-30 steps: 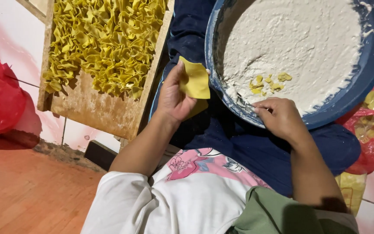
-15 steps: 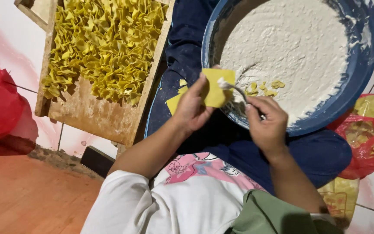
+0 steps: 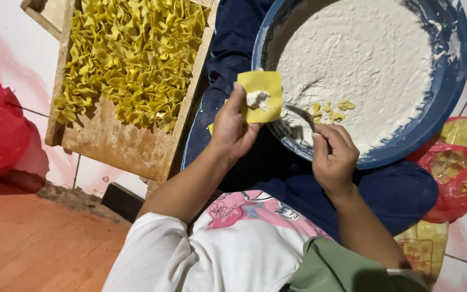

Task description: Filling and folding dough wrappers to make dumplings

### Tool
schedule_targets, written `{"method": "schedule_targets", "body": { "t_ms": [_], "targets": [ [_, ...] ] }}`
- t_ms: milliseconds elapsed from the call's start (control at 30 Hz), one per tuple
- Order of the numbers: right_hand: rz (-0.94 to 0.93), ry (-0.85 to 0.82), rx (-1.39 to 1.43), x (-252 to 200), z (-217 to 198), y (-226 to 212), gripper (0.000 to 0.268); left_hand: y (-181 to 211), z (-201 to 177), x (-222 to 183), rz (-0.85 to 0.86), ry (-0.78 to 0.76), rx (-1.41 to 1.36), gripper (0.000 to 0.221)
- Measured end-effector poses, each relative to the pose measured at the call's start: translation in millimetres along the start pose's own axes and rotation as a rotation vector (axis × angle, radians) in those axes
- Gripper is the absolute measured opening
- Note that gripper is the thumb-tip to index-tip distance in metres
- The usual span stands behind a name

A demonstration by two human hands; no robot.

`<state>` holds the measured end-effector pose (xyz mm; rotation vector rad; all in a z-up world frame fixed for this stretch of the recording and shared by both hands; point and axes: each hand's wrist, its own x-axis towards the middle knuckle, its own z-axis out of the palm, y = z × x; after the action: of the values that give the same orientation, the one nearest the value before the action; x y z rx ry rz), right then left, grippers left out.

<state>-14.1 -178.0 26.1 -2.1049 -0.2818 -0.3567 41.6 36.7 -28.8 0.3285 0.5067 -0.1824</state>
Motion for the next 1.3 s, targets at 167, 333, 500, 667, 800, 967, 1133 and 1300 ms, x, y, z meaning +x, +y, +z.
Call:
{"method": "schedule_targets", "body": {
  "t_ms": [167, 333, 500, 667, 800, 967, 1133, 1300],
  "targets": [
    [-0.123, -0.063, 0.045, 22, 12, -17, 0.034, -28, -31, 3, -0.064, -0.050, 0.131, 0.043],
    [-0.219, -0.052, 0.111, 37, 21, -22, 0.015, -16, 26, -38, -0.159, 0.026, 0.300, 0.036],
    [-0.303, -0.063, 0.065, 45, 21, -24, 0.014, -18, 8, -27, -0.159, 0.048, 0.294, 0.036],
    [-0.377, -0.098, 0.004, 46, 20, -24, 0.025, 0, 46, -46, -0.141, 0.062, 0.260, 0.033],
    [-0.403, -0.014, -0.004, 41, 21, -12, 0.027, -3, 42, -48, -0.137, 0.025, 0.295, 0.032],
    [-0.372, 0.000, 0.037, 42, 17, -17, 0.028, 6, 67, -59, -0.129, -0.066, 0.361, 0.032],
    [-0.293, -0.027, 0.059, 40, 11, -22, 0.015, 15, 96, -68, -0.100, -0.224, 0.515, 0.037],
    [-0.244, -0.058, 0.142, 38, 3, -15, 0.022, 12, 100, -62, -0.102, -0.315, 0.724, 0.034]
  ]
}}
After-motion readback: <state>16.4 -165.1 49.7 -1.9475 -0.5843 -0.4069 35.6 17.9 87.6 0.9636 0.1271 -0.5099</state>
